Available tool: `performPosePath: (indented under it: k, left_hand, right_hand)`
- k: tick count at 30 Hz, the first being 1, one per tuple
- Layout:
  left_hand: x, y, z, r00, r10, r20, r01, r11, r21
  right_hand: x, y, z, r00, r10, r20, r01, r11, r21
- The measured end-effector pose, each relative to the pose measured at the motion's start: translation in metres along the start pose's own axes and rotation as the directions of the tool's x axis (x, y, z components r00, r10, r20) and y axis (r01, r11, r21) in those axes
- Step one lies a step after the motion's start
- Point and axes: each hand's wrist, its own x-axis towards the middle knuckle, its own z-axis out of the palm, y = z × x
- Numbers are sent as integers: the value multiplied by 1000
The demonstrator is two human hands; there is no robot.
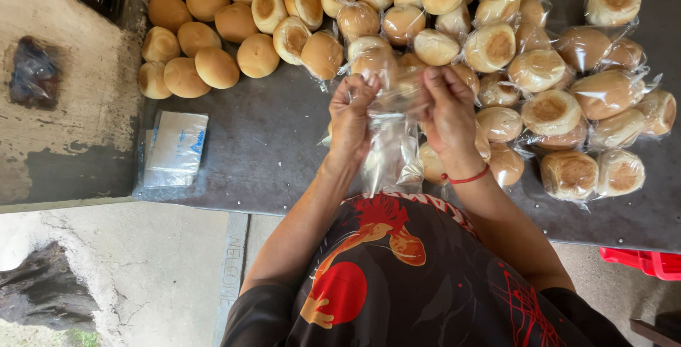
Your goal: The person puts bread rolls into plastic bags by hand. They pick up a bread roll from a pile on the table and slide it into an individual clear plastic bag.
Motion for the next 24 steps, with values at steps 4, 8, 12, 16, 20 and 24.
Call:
performPosePath:
  k: [4, 8, 12, 16, 20, 24]
  left_hand:
    - [-1, 39, 0, 991, -84, -107, 97, 987, 124]
    - [-1, 43, 1, 997, 69, -38, -67, 997, 42]
    - [-2, 24, 7, 958, 287, -15, -275, 930, 242]
    - [-19, 30, 12, 739, 561, 372, -594, 284, 753]
    - [-16, 31, 13, 847, 483, 223, -460, 456, 761]
    - [0, 57, -6, 890, 454, -40, -359, 752, 553]
  right_hand:
    - [10, -27, -19, 991, -26, 130, 22, 999, 34]
    - [2, -39, 6, 986, -36, 163, 44, 998, -43]
    - [-19, -40, 36, 924, 200, 325, -206, 978, -15]
    - [-19, -30, 35, 900, 265, 347, -225, 962, -153]
    - [-12, -15, 26, 961, 159, 225, -165, 986, 6]
    - [-10, -35, 12, 984, 135, 117, -146, 986, 86]
